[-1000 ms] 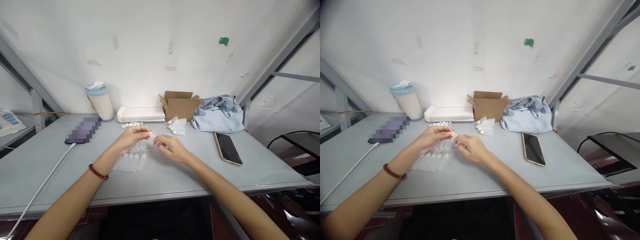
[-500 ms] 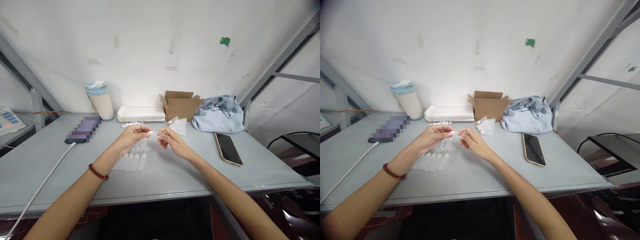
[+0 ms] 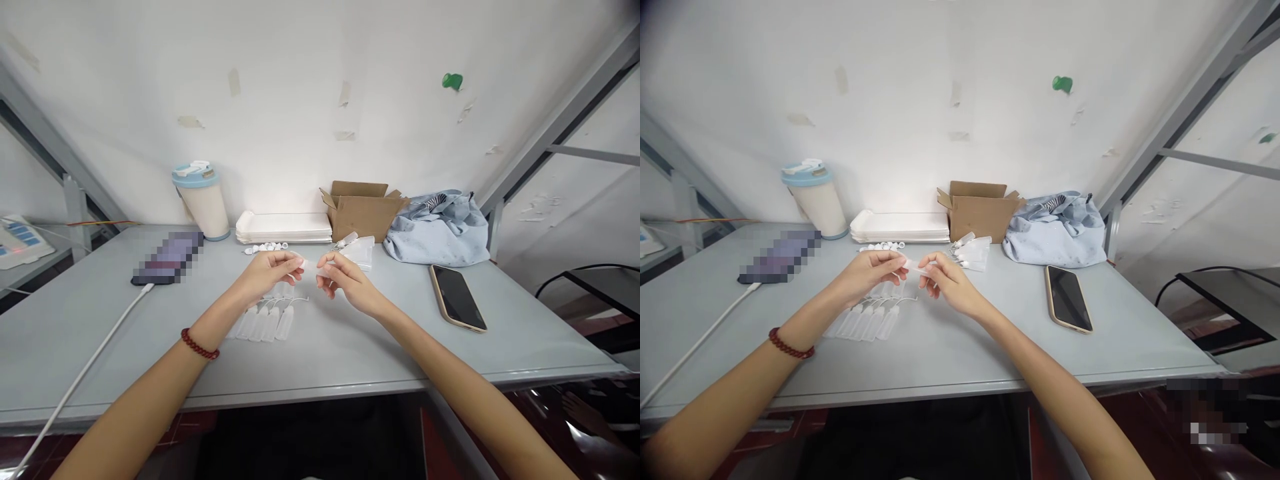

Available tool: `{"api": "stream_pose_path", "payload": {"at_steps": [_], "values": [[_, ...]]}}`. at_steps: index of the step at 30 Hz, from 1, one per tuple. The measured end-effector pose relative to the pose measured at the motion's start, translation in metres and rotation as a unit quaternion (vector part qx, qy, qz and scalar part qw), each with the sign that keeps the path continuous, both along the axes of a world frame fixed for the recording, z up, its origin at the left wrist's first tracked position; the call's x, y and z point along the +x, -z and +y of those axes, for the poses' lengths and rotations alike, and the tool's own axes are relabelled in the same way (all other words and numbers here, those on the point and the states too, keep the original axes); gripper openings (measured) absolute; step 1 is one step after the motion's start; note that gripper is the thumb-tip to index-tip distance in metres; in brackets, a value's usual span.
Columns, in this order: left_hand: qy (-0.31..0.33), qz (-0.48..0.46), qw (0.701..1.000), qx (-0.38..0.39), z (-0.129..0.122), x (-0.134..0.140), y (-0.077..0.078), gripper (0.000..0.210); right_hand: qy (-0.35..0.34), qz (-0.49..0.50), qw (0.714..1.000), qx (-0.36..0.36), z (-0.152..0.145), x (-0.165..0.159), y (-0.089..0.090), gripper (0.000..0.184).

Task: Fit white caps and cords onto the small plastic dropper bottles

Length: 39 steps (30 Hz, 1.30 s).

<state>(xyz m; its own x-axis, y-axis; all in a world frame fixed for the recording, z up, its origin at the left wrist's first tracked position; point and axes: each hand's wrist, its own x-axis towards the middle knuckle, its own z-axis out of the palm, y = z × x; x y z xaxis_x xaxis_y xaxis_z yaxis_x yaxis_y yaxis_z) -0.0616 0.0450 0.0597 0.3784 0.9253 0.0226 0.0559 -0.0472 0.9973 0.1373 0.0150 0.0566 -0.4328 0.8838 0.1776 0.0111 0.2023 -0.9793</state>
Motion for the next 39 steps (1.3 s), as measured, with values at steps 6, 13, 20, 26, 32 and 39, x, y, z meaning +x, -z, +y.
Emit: {"api": "stream_pose_path", "payload": {"at_steps": [6,13,20,26,32,39], "values": [[0.006,-0.017,0.999,0.039,0.001,-0.003,0.003,0.023,0.003,0.023,0.999,-0.027,0.003,0.001,0.000,0.017],[-0.002,0.011,1.000,0.007,-0.001,0.003,0.002,0.035,-0.002,0.025,0.999,-0.026,0.002,0.001,0.000,0.021],[0.015,0.052,0.998,0.032,-0.001,0.003,0.003,0.038,0.007,0.016,0.999,-0.030,0.003,0.001,0.001,0.025],[0.029,0.043,0.997,0.060,-0.005,0.001,-0.004,0.026,0.026,0.003,0.999,-0.038,0.003,0.002,0.000,0.025],[0.017,0.057,0.997,0.052,-0.006,0.003,-0.004,0.021,0.043,-0.013,0.998,-0.036,0.005,0.002,0.001,0.024],[-0.020,0.040,0.999,0.029,-0.005,0.005,-0.004,0.024,0.143,-0.151,0.966,0.153,0.008,0.002,0.015,0.023]]}}
